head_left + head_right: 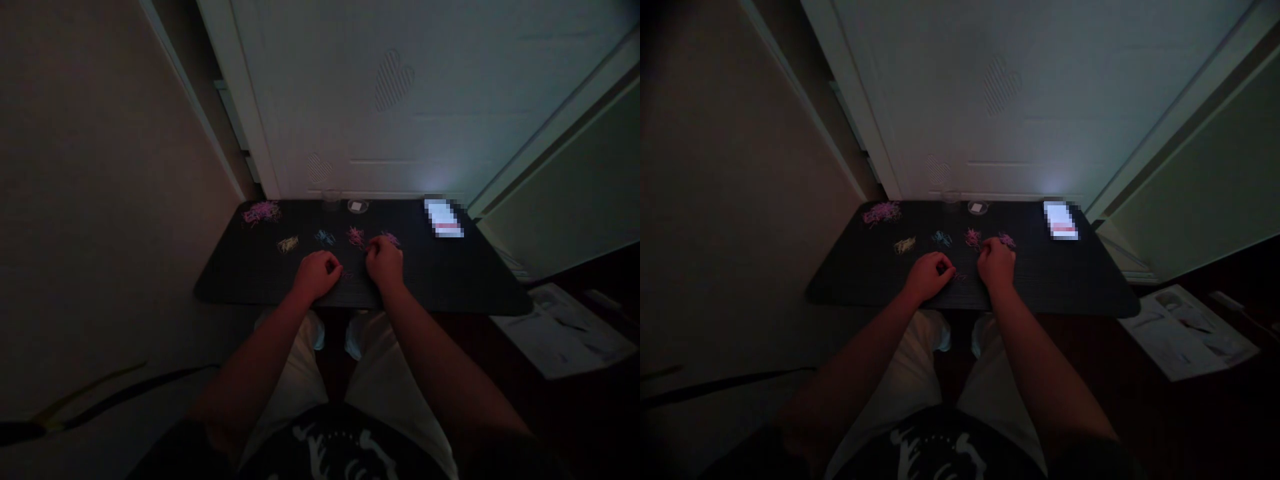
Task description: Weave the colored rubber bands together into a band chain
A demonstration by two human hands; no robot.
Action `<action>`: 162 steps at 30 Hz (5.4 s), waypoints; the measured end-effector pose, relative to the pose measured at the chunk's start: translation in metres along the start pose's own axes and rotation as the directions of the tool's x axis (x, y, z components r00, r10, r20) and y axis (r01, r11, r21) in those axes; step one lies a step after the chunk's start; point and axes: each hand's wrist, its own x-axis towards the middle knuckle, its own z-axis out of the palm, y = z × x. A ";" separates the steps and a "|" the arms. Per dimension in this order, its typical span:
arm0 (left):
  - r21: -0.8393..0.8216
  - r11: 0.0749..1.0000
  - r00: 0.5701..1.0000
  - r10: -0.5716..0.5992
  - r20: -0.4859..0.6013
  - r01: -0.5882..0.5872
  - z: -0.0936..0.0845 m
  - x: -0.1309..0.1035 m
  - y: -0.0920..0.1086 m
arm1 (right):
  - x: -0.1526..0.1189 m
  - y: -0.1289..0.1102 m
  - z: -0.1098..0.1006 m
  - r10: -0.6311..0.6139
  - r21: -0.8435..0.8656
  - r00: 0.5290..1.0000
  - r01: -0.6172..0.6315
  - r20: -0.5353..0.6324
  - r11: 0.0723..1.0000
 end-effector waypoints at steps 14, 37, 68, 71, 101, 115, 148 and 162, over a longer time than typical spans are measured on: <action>-0.054 0.998 1.000 -0.016 0.011 0.017 0.001 0.000 0.000 | 0.000 0.001 0.002 -0.105 0.052 0.994 0.103 0.039 0.993; -0.409 0.904 0.991 -0.136 0.009 0.128 -0.011 0.008 -0.027 | -0.002 0.005 -0.014 -0.524 0.349 0.698 0.395 0.488 0.850; -0.154 0.986 0.994 0.082 0.067 -0.070 -0.035 -0.015 -0.051 | -0.005 0.008 -0.009 -0.415 0.368 0.803 0.264 0.428 0.891; -0.178 0.980 0.994 0.098 0.039 -0.089 -0.034 -0.017 -0.049 | -0.005 0.007 -0.009 -0.409 0.369 0.805 0.257 0.429 0.893; -0.608 0.779 0.983 -0.182 0.008 0.149 -0.037 -0.019 -0.055 | -0.006 0.005 -0.011 -0.386 0.344 0.813 0.246 0.436 0.906; -0.655 0.747 0.990 -0.139 0.016 0.115 -0.037 -0.020 -0.054 | -0.006 0.006 -0.009 -0.415 0.365 0.814 0.272 0.406 0.891; -0.301 0.951 0.998 -0.063 0.028 0.069 -0.007 0.016 -0.014 | 0.015 -0.017 0.012 -0.399 0.580 0.809 0.090 0.432 0.810; -0.181 0.983 0.999 -0.029 0.046 0.037 0.000 0.011 -0.016 | 0.007 -0.013 0.015 -0.399 0.585 0.830 0.111 0.391 0.804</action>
